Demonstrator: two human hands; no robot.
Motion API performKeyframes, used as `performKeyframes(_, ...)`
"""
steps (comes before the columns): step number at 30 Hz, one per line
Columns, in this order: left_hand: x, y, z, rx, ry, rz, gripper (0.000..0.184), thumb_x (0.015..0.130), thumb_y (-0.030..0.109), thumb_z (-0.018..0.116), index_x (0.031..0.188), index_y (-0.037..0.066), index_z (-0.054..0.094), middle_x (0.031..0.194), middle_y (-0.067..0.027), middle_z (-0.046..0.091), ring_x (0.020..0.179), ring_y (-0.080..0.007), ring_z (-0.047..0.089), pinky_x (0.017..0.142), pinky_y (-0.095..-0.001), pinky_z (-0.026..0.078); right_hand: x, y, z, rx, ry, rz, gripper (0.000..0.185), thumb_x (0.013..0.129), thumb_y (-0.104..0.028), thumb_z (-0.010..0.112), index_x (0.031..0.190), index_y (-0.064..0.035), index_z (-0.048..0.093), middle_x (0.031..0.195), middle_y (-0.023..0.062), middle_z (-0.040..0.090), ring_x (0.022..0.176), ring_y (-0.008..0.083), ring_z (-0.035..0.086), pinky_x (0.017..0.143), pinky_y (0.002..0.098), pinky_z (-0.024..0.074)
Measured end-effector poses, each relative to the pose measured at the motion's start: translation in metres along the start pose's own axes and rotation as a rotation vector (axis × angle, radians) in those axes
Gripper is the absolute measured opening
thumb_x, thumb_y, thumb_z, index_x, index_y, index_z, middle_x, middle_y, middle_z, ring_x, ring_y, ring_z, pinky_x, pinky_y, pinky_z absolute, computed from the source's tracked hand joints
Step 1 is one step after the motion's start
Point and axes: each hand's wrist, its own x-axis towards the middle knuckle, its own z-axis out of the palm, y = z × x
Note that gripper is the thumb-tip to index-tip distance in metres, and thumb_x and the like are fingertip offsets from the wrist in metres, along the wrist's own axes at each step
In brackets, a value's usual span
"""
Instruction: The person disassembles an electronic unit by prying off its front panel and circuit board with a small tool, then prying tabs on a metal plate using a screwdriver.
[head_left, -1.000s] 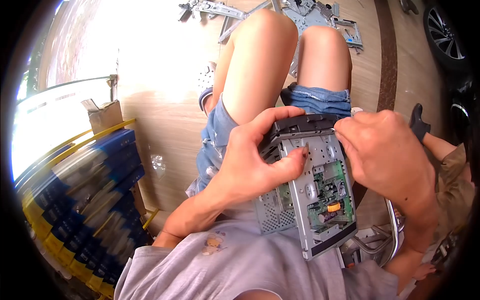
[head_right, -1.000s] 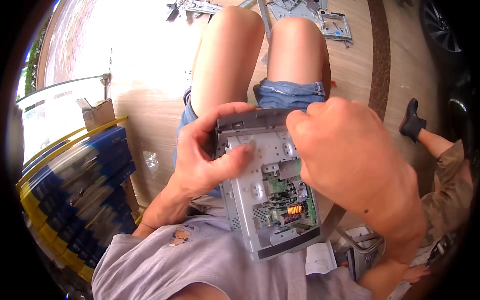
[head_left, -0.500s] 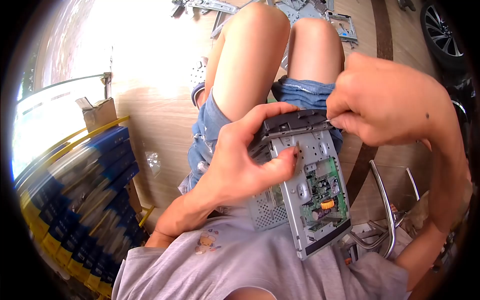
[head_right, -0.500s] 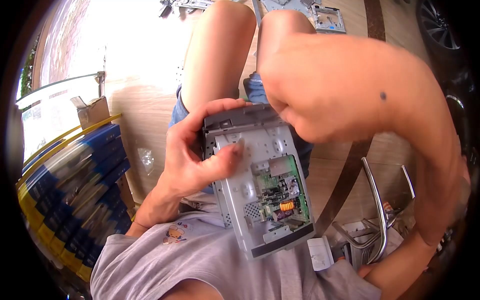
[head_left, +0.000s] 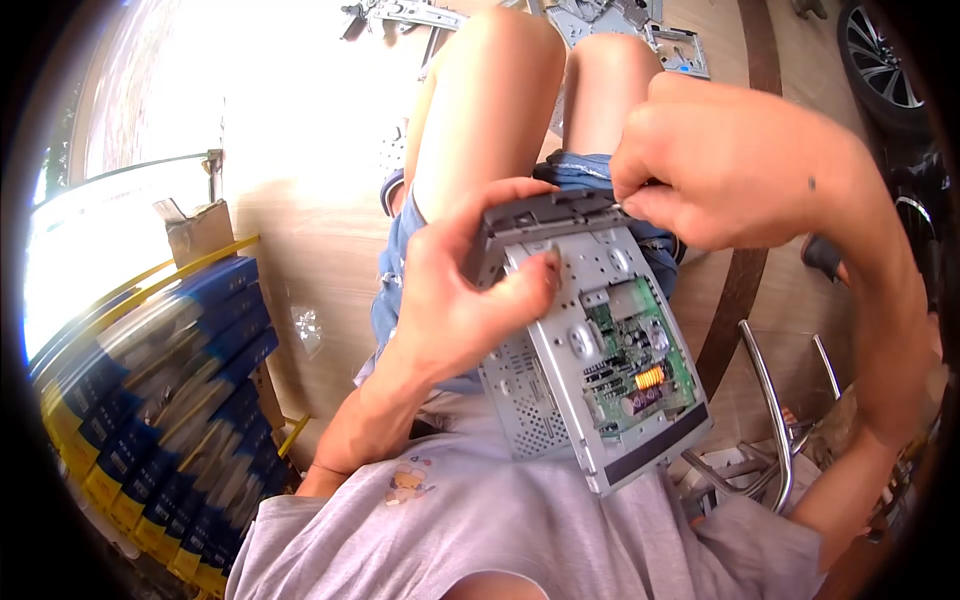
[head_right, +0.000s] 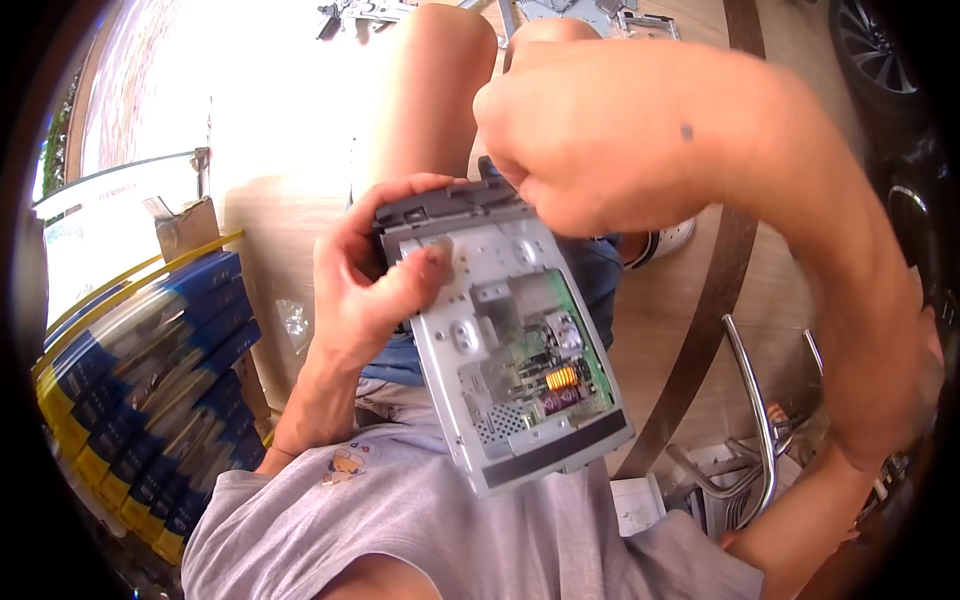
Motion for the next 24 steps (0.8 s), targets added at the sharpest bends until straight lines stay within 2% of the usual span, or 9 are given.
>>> performKeyframes(2, 0.002, 0.001, -0.003, -0.005, -0.005, -0.04, 0.048, 0.084, 0.003, 0.072, 0.13, -0.006, 0.059, 0.109, -0.0064, 0.071, 0.097, -0.0093, 0.065, 0.089, -0.0269, 0.053, -0.005, -0.01, 0.009, -0.125, 0.062, 0.04, 0.012, 0.084, -0.012, 0.067, 0.081, -0.0031, 0.075, 0.083, 0.0143, 0.071, 0.09, 0.0354, 0.065, 0.081, 0.0462, 0.0524)
performKeyframes(6, 0.0, 0.009, -0.006, 0.038, -0.035, -0.057, 0.051, 0.084, 0.008, 0.073, 0.131, -0.006, 0.059, 0.114, -0.0083, 0.07, 0.101, -0.0113, 0.065, 0.091, -0.028, 0.053, -0.03, -0.031, 0.036, 0.04, 0.214, 0.123, 0.01, 0.083, -0.008, 0.066, 0.08, 0.0008, 0.064, 0.08, 0.0187, 0.068, 0.074, 0.0392, 0.068, 0.072, 0.0483, 0.0546)
performKeyframes(8, -0.001, 0.009, -0.005, 0.063, -0.038, -0.075, 0.057, 0.083, 0.017, 0.077, 0.131, -0.007, 0.06, 0.123, -0.0125, 0.07, 0.109, -0.016, 0.067, 0.097, -0.0308, 0.053, -0.042, -0.045, 0.05, -0.021, 0.314, 0.156, 0.008, 0.082, -0.004, 0.066, 0.085, -0.0007, 0.06, 0.079, 0.0174, 0.066, 0.072, 0.0378, 0.068, 0.068, 0.0461, 0.0558)
performKeyframes(11, -0.001, 0.003, -0.005, 0.042, -0.053, -0.021, 0.055, 0.083, 0.015, 0.076, 0.131, -0.007, 0.06, 0.123, -0.0124, 0.07, 0.109, -0.0163, 0.067, 0.097, -0.0318, 0.054, -0.049, -0.063, 0.064, -0.013, 0.354, 0.285, 0.011, 0.082, -0.001, 0.066, 0.09, -0.0016, 0.058, 0.078, 0.0145, 0.064, 0.068, 0.0353, 0.067, 0.061, 0.0444, 0.0555)
performKeyframes(14, 0.0, 0.004, -0.01, -0.023, -0.056, -0.044, 0.05, 0.086, 0.004, 0.073, 0.133, -0.005, 0.058, 0.111, -0.0068, 0.07, 0.097, -0.0104, 0.065, 0.089, -0.0275, 0.053, -0.067, -0.072, 0.074, 0.075, 0.595, 0.326, 0.01, 0.087, -0.001, 0.066, 0.096, 0.0013, 0.064, 0.08, 0.0154, 0.066, 0.067, 0.0341, 0.067, 0.062, 0.0407, 0.0545)
performKeyframes(18, 0.001, -0.002, -0.017, -0.069, -0.062, 0.004, 0.05, 0.088, 0.005, 0.075, 0.134, -0.005, 0.058, 0.116, -0.009, 0.071, 0.098, -0.0114, 0.066, 0.09, -0.0285, 0.054, -0.083, -0.06, 0.097, 0.28, 1.025, 0.346, 0.012, 0.092, -0.003, 0.067, 0.102, 0.0024, 0.069, 0.083, 0.0168, 0.068, 0.069, 0.0338, 0.068, 0.063, 0.0388, 0.0523)
performKeyframes(21, 0.004, -0.004, -0.014, -0.062, -0.068, 0.012, 0.051, 0.087, 0.007, 0.076, 0.133, -0.004, 0.059, 0.119, -0.0095, 0.07, 0.101, -0.012, 0.066, 0.091, -0.0291, 0.054, -0.066, -0.044, 0.126, 0.495, 1.047, 0.366, 0.008, 0.092, -0.005, 0.068, 0.098, 0.001, 0.069, 0.08, 0.0186, 0.067, 0.069, 0.0368, 0.066, 0.065, 0.0428, 0.0514)
performKeyframes(22, 0.004, -0.003, -0.012, -0.057, -0.057, 0.014, 0.051, 0.087, 0.008, 0.077, 0.133, -0.004, 0.059, 0.119, -0.0097, 0.07, 0.102, -0.0123, 0.066, 0.092, -0.0293, 0.053, -0.06, -0.039, 0.138, 0.563, 1.036, 0.298, 0.012, 0.094, -0.003, 0.068, 0.104, 0.0036, 0.071, 0.081, 0.0158, 0.069, 0.068, 0.0241, 0.067, 0.063, 0.0325, 0.0505)
performKeyframes(24, 0.003, -0.003, -0.011, -0.041, -0.042, 0.013, 0.052, 0.087, 0.01, 0.077, 0.134, -0.004, 0.059, 0.121, -0.0098, 0.07, 0.104, -0.013, 0.065, 0.093, -0.0298, 0.053, -0.047, -0.038, 0.151, 0.716, 1.059, 0.29, 0.012, 0.093, -0.005, 0.068, 0.103, 0.0009, 0.071, 0.085, 0.0195, 0.071, 0.073, 0.0347, 0.07, 0.067, 0.039, 0.053)
